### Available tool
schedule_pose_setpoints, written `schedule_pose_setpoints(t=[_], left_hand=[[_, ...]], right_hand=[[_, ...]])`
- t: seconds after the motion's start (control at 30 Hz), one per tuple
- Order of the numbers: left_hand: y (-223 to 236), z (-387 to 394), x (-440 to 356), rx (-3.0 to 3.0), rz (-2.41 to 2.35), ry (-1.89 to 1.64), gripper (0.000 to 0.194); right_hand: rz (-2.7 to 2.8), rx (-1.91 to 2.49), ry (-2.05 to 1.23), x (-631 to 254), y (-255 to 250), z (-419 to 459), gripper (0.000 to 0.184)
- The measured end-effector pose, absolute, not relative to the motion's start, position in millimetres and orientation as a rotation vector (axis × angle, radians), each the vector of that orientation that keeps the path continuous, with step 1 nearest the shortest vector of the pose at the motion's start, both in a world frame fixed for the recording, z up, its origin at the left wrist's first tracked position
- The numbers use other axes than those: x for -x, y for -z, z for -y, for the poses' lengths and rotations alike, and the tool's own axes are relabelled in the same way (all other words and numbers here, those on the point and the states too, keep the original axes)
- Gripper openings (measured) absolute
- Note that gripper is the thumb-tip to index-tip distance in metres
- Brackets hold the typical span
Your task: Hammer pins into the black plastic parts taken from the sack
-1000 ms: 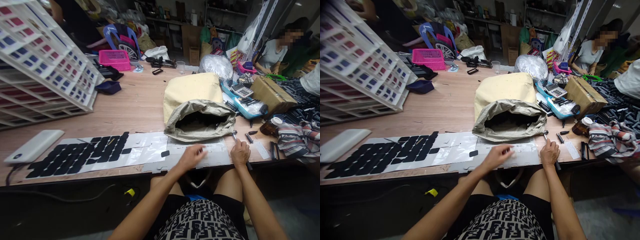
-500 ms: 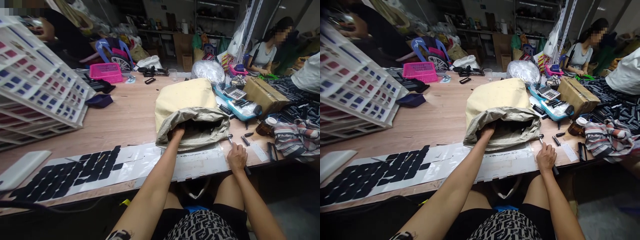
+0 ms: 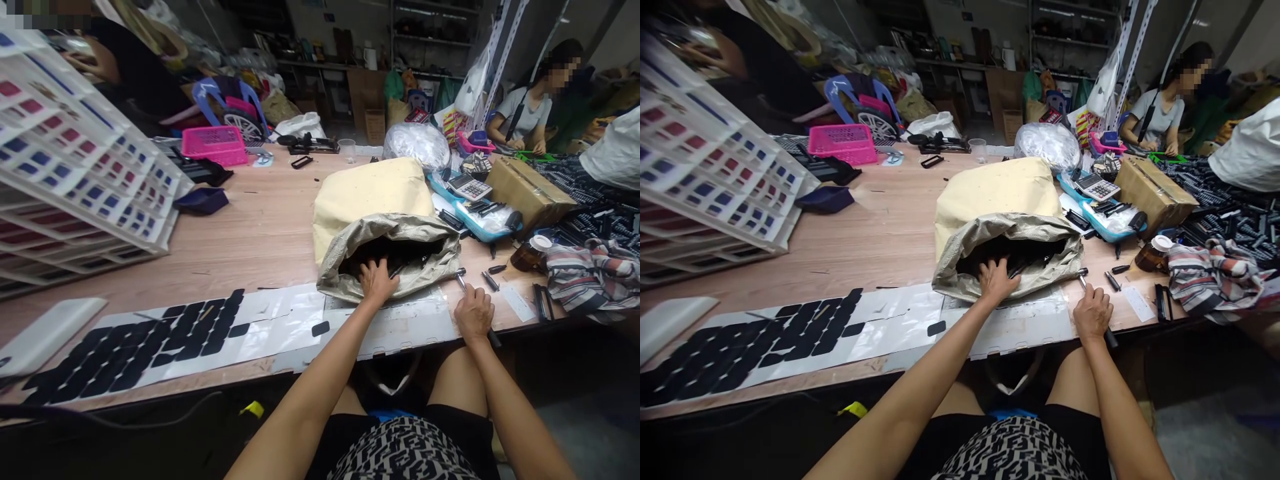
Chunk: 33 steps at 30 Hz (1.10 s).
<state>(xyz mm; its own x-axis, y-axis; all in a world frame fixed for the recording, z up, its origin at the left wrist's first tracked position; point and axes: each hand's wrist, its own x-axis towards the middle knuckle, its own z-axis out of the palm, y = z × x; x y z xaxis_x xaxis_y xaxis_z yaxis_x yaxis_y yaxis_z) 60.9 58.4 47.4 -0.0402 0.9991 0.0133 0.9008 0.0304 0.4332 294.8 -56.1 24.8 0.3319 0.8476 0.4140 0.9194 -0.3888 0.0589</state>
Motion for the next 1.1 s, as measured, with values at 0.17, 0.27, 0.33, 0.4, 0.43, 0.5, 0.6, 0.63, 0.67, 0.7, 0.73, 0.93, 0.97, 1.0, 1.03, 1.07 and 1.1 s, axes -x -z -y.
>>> schedule_pose_setpoints(t=[0.17, 0.27, 0.33, 0.4, 0.43, 0.5, 0.6, 0.63, 0.67, 0.7, 0.73, 0.93, 0.97, 1.0, 1.03, 1.07, 1.1], left_hand=[[-53.7, -50.6, -44.3, -1.996, -1.807, -0.526, 0.081], [-54.5, -47.6, -31.9, -1.984, -1.745, -0.635, 0.074], [-56.5, -44.7, -29.5, -1.980, -1.816, -0.700, 0.062], [-59.8, -42.1, -32.8, -2.002, -1.881, -0.722, 0.046], [-61.7, -41.5, -36.2, -2.020, -1.875, -0.697, 0.038], [-65.4, -41.9, -44.9, -2.035, -1.824, -0.570, 0.025], [-68.3, -46.8, -57.7, -1.963, -1.848, -0.288, 0.019], [-68.2, -49.0, -60.8, -1.931, -1.879, -0.214, 0.017], [-67.7, -51.1, -63.0, -1.907, -1.902, -0.168, 0.016], [-66.8, -52.9, -64.4, -1.894, -1.910, -0.152, 0.016], [-65.9, -54.1, -64.8, -1.894, -1.906, -0.174, 0.017], [-71.4, -34.9, -51.7, -2.054, -1.682, -0.946, 0.019], [-73.7, -26.6, -47.5, -2.096, -1.597, -1.034, 0.019], [-75.0, -17.4, -43.1, -2.143, -1.505, -1.069, 0.018], [-74.9, -7.7, -38.5, -2.194, -1.410, -1.055, 0.017], [-72.8, 1.8, -34.1, -2.242, -1.323, -1.007, 0.015], [-68.4, 10.8, -29.9, -2.280, -1.254, -0.941, 0.014]], right_hand=[[1.616, 2.402, 0.600, -295.1, -24.4, 56.1, 0.034], [1.619, 2.402, 0.593, -295.0, -24.2, 56.5, 0.034], [1.621, 2.398, 0.594, -294.8, -24.3, 56.9, 0.034], [1.623, 2.396, 0.601, -294.8, -24.5, 57.2, 0.034], [1.622, 2.397, 0.606, -294.9, -24.6, 57.3, 0.034], [1.620, 2.398, 0.615, -295.2, -24.6, 57.2, 0.033], [1.616, 2.389, 0.614, -295.8, -24.3, 56.9, 0.034], [1.615, 2.385, 0.609, -295.9, -24.2, 56.8, 0.034], [1.612, 2.382, 0.604, -295.9, -24.1, 56.7, 0.034], [1.609, 2.380, 0.599, -295.9, -24.0, 56.7, 0.034], [1.607, 2.378, 0.596, -295.8, -24.0, 56.7, 0.035], [1.600, 2.376, 0.613, -295.5, -24.0, 56.5, 0.034], [1.601, 2.376, 0.612, -295.5, -24.2, 56.6, 0.035], [1.604, 2.376, 0.608, -295.4, -24.4, 56.7, 0.034], [1.606, 2.376, 0.603, -295.2, -24.6, 56.9, 0.034], [1.608, 2.376, 0.597, -294.9, -24.7, 57.0, 0.034], [1.606, 2.376, 0.592, -294.6, -24.7, 57.2, 0.034]])
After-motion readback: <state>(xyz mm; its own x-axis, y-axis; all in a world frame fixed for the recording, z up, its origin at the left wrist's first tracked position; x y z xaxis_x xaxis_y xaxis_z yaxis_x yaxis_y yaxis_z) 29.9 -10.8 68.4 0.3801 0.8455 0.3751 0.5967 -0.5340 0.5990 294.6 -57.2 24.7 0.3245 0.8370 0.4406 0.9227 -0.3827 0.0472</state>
